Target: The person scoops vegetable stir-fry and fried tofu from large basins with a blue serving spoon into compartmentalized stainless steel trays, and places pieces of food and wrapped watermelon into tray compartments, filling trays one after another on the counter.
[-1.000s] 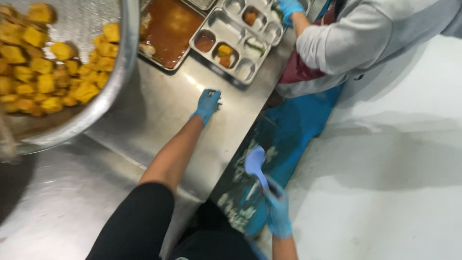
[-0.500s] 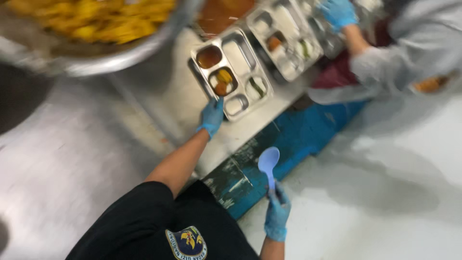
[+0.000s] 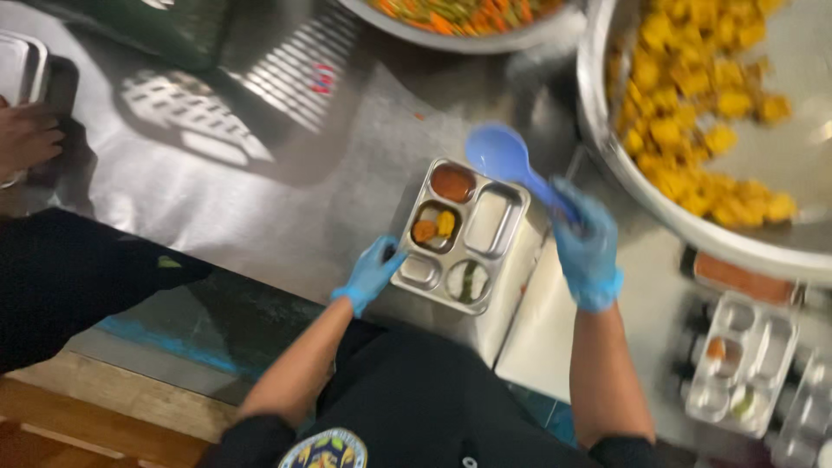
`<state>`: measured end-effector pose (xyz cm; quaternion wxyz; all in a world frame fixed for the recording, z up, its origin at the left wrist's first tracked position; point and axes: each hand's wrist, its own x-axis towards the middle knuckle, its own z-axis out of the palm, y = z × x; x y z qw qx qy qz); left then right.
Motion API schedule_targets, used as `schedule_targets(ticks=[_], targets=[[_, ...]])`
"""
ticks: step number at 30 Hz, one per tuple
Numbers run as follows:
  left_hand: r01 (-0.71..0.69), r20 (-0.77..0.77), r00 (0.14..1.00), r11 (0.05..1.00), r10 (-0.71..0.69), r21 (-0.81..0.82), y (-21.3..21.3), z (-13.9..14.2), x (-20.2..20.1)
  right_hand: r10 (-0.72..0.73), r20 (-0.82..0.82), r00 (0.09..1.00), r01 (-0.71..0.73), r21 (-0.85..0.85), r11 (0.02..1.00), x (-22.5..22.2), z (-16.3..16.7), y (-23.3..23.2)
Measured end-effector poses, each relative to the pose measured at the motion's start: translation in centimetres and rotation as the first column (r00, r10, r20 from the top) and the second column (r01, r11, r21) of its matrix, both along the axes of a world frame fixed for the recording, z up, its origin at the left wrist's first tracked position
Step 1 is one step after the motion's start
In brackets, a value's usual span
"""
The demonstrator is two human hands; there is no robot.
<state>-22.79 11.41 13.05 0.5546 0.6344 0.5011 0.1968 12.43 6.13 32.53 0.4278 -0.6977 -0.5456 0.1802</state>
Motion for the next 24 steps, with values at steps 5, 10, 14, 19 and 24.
schedule_targets(ticks=[5,10,14,19,24], targets=[[-0.326,-0.115,0.941,0.943,0.318,-0.068,-3.5,0.9,-7.2,-0.042,0.755,0.654,-0.001,0.056,0.998,1.2,1.2,22.2],[-0.380,-0.015,0.923,0.909,0.384,-0.171,-2.5,-0.5,-9.5,-0.010,0.849,0.528,0.116,-0.060,0.991,-1.5,0.0,35.3],[-0.331,0.121,0.906,0.856,0.407,-0.397,0.1,-1.0,-10.1,0.029,0.632,0.774,0.075,-0.137,0.988,-5.3,-1.7,38.7],[-0.250,0.238,0.854,0.766,0.462,-0.591,2.4,-1.7,-9.6,-0.072,0.322,0.944,0.149,-0.220,0.964,-1.8,-1.1,37.2],[-0.269,0.278,0.828,0.781,0.487,-0.564,3.3,-3.3,-9.8,-0.051,0.229,0.972,0.094,-0.182,0.979,1.5,0.4,35.3]])
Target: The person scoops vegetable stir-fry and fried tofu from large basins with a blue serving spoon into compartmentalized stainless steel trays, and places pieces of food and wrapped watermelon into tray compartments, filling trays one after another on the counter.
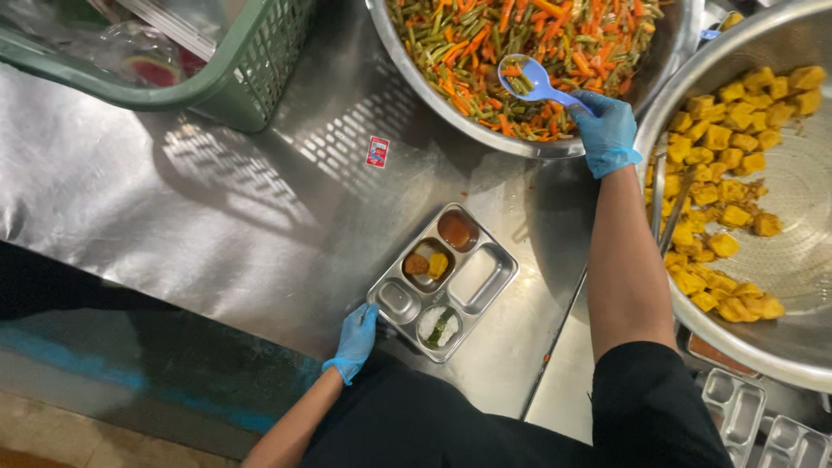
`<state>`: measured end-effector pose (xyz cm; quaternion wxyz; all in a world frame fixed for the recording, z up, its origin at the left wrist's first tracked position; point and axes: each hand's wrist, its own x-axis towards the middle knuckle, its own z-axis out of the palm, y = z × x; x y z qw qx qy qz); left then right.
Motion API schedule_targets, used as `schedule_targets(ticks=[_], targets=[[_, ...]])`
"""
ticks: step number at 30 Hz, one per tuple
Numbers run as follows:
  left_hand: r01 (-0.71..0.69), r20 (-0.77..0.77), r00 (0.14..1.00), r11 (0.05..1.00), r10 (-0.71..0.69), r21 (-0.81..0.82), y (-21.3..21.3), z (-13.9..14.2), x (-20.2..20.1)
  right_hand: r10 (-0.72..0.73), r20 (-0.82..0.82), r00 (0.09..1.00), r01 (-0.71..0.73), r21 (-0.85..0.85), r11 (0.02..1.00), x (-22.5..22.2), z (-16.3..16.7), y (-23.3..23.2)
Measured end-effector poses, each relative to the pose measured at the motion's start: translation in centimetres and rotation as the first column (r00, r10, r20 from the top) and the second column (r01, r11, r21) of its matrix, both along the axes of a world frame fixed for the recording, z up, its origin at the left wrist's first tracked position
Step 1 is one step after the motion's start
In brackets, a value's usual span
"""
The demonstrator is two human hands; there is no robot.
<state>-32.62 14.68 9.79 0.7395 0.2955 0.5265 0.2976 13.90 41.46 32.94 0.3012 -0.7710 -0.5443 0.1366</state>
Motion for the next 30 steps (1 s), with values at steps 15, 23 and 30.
schedule_targets(ticks=[15,23,30], targets=[[-0.062,-0.351,0.918,0.943,0.183,0.328,-1.6,-0.3,-0.6,0.026,0.267,0.963,0.019,-0.164,0.986,-4.3,-0.9,2.1],[-0.007,-0.153,0.988,1.000,0.008,0.011,-1.8,0.5,1.7,0.006,-0.008,1.000,-0.006,0.021,1.000,0.6,1.5,-2.2],[0.131,-0.361,0.926,0.800,0.112,0.586,-0.9,0.9,1.4,0.202,-0.221,0.954,-0.193,0.062,0.979,-1.2,4.4,-9.3]])
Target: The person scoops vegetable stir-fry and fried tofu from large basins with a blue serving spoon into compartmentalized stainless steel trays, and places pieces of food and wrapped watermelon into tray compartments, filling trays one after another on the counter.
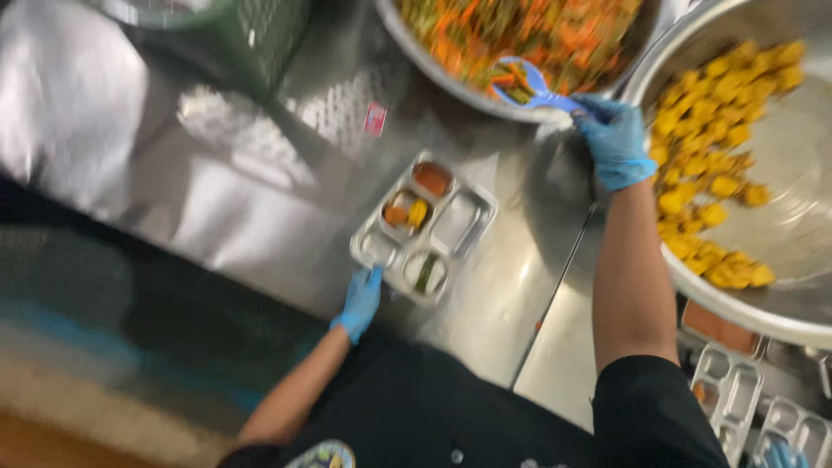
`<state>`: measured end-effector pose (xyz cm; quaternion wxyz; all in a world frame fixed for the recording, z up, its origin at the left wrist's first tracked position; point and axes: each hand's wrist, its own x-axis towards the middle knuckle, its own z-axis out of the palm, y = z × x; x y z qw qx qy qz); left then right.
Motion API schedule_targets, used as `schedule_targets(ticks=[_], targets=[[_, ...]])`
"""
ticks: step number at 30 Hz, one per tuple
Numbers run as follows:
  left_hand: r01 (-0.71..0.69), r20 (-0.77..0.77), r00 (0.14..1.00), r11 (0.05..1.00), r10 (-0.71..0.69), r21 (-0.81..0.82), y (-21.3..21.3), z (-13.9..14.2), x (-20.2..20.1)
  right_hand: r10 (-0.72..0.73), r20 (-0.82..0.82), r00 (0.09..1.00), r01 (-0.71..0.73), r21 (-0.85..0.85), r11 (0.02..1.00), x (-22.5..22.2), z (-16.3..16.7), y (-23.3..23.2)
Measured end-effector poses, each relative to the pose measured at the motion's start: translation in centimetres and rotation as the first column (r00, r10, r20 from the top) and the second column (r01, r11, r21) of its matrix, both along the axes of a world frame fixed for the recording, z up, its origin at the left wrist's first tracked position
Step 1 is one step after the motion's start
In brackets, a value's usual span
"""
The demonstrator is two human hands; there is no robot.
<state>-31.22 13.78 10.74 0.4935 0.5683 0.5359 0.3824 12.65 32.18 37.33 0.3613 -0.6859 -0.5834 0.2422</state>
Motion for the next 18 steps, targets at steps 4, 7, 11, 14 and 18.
schedule_targets(ticks=[4,7,11,14,18], targets=[[-0.007,0.225,0.968,0.911,0.109,-0.413,0.3,0.5,0.4,0.187,-0.143,0.972,-0.198,-0.073,0.977,-5.0,-0.9,-7.5],[0.007,0.441,0.857,0.848,0.269,-0.530,0.1,1.6,0.8,0.246,-0.175,0.953,-0.261,-0.069,0.963,-10.7,-2.1,-11.6],[-0.043,0.360,0.905,0.892,0.226,-0.451,-1.1,2.7,0.6,0.358,0.485,0.798,-0.407,-0.003,0.913,-18.6,-4.6,-15.4],[-0.063,0.427,0.862,0.894,0.273,-0.445,-2.1,2.5,0.2,0.246,0.863,0.440,-0.548,0.041,0.835,-23.4,-6.7,-19.0],[-0.080,0.454,0.821,0.856,0.348,-0.511,-3.3,1.7,-1.0,0.152,0.855,0.496,-0.529,0.158,0.834,-24.9,-7.5,-20.8]])
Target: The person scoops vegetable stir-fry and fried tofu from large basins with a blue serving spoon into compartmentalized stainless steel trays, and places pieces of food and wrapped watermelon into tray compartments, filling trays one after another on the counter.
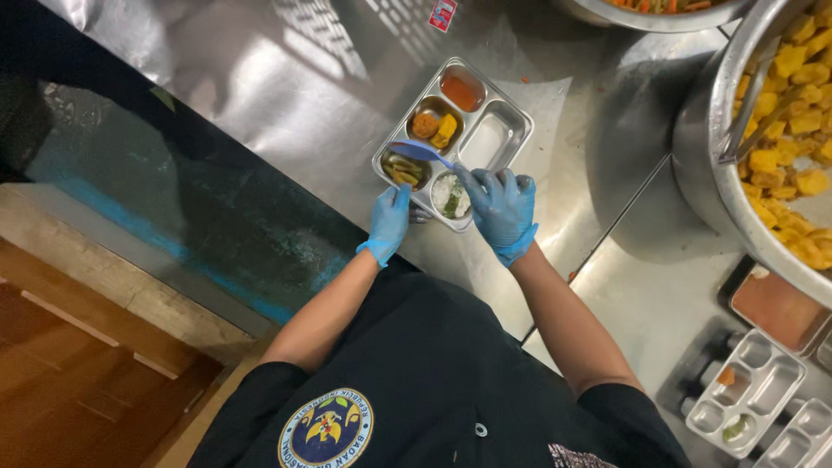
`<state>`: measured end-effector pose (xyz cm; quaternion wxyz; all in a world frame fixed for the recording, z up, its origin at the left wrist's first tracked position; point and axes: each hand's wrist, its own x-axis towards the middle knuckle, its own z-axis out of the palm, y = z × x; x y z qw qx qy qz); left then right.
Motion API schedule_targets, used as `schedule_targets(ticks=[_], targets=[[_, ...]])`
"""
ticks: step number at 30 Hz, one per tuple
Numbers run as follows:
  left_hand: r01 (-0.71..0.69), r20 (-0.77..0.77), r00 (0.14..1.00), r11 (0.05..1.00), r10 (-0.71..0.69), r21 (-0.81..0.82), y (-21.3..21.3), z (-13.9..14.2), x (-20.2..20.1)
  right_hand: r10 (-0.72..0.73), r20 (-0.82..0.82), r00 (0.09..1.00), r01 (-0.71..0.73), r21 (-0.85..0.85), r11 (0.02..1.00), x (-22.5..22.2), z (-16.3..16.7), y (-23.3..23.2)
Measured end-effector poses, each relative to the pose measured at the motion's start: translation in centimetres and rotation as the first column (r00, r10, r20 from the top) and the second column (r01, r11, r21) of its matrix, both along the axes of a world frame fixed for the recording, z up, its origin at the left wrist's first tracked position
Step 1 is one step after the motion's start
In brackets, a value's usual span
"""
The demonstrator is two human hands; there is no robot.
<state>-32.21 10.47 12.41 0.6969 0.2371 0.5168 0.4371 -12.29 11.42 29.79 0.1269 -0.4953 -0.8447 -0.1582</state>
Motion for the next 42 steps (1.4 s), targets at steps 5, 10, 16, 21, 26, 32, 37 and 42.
schedule_targets(ticks=[5,10,16,21,26,32,37,42], targets=[[-0.084,-0.007,0.996,0.996,0.084,0.008,-0.9,0.2,-2.5,0.032,-0.192,0.981,-0.039,-0.032,0.999,-1.1,-2.2,0.2],[-0.165,-0.276,0.943,0.982,0.185,0.095,-1.1,-0.8,-7.3,-0.366,-0.766,0.529,-0.098,-0.483,0.870,-3.2,-6.9,0.7],[-0.359,-0.470,0.798,0.924,0.377,0.132,4.5,-2.7,-19.7,-0.694,-0.715,-0.090,-0.249,-0.658,0.710,-2.2,-7.6,0.5],[-0.332,-0.563,0.699,0.898,0.440,0.289,13.4,-1.4,-29.8,-0.762,-0.615,-0.204,-0.046,-0.772,0.635,-2.2,-7.6,-0.8],[-0.190,-0.577,0.700,0.888,0.421,0.418,15.0,0.7,-27.2,-0.723,-0.630,-0.283,0.068,-0.765,0.640,-3.7,-8.6,-0.8],[0.417,-0.720,0.694,0.801,0.025,0.430,13.1,3.3,-13.8,-0.714,-0.650,-0.260,0.029,-0.745,0.667,-4.8,-7.7,1.4],[0.757,-0.635,0.606,0.593,-0.478,0.275,10.8,5.5,-7.9,-0.648,-0.711,-0.272,0.004,-0.674,0.738,-2.8,-6.4,0.2],[0.781,-0.664,0.576,0.561,-0.477,0.274,8.5,5.9,-5.9,-0.635,-0.705,-0.315,0.030,-0.677,0.736,0.5,-5.8,-4.0]])
